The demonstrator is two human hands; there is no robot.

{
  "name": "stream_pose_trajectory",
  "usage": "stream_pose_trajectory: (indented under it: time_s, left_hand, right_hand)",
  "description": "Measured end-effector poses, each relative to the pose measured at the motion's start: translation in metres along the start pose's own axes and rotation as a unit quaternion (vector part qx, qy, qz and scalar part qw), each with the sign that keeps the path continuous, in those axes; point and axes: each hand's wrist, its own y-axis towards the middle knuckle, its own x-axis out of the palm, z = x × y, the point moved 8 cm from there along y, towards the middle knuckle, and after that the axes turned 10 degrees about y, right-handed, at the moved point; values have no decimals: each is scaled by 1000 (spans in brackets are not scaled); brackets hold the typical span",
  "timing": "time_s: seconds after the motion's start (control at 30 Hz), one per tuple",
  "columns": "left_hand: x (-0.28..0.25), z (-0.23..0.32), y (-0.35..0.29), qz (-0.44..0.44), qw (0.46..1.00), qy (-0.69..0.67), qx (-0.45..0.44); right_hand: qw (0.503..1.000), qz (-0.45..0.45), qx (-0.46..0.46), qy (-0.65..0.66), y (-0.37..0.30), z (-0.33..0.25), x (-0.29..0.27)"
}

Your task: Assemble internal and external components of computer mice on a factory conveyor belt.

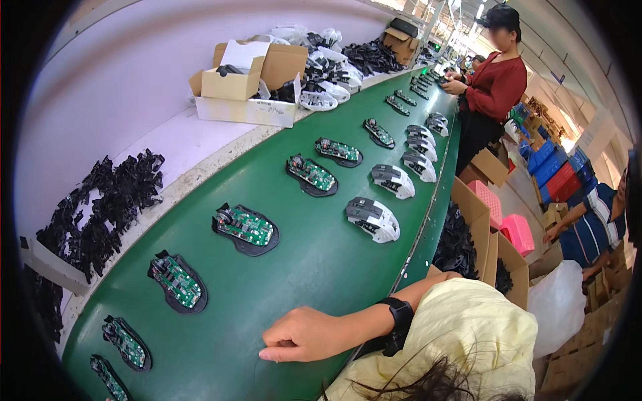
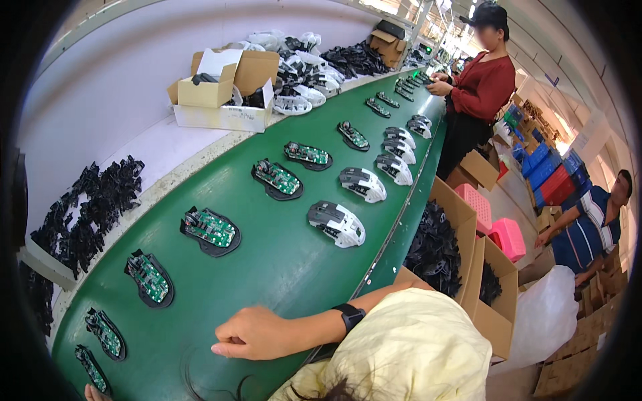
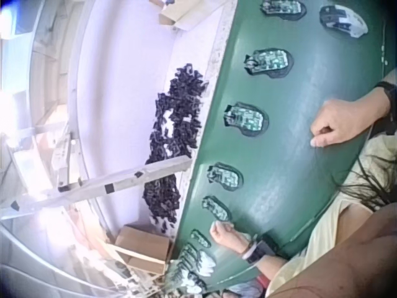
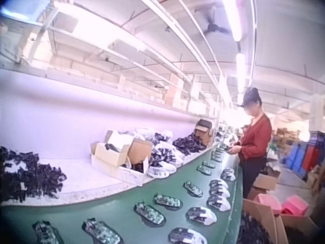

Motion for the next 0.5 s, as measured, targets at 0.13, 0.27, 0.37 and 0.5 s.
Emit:
stream_pose_trajectory:
  time_s: [0.13, 0.27, 0.37, 0.5]
  left_hand:
    - [3, 7, -3, 10, 1000, 18, 9]
    - [-5, -3, 3, -18, 1000, 24, 0]
    - [-6, -6, 5, -29, 999, 35, -13]
    - [-10, -11, 9, -31, 999, 36, -15]
  right_hand:
    - [1000, 15, -13, 19, 0, -3, 1]
    - [1000, 0, 19, 7, 2, -1, 1]
    - [1000, 9, 10, 11, 2, -1, 3]
    - [1000, 11, 0, 22, 3, -2, 7]
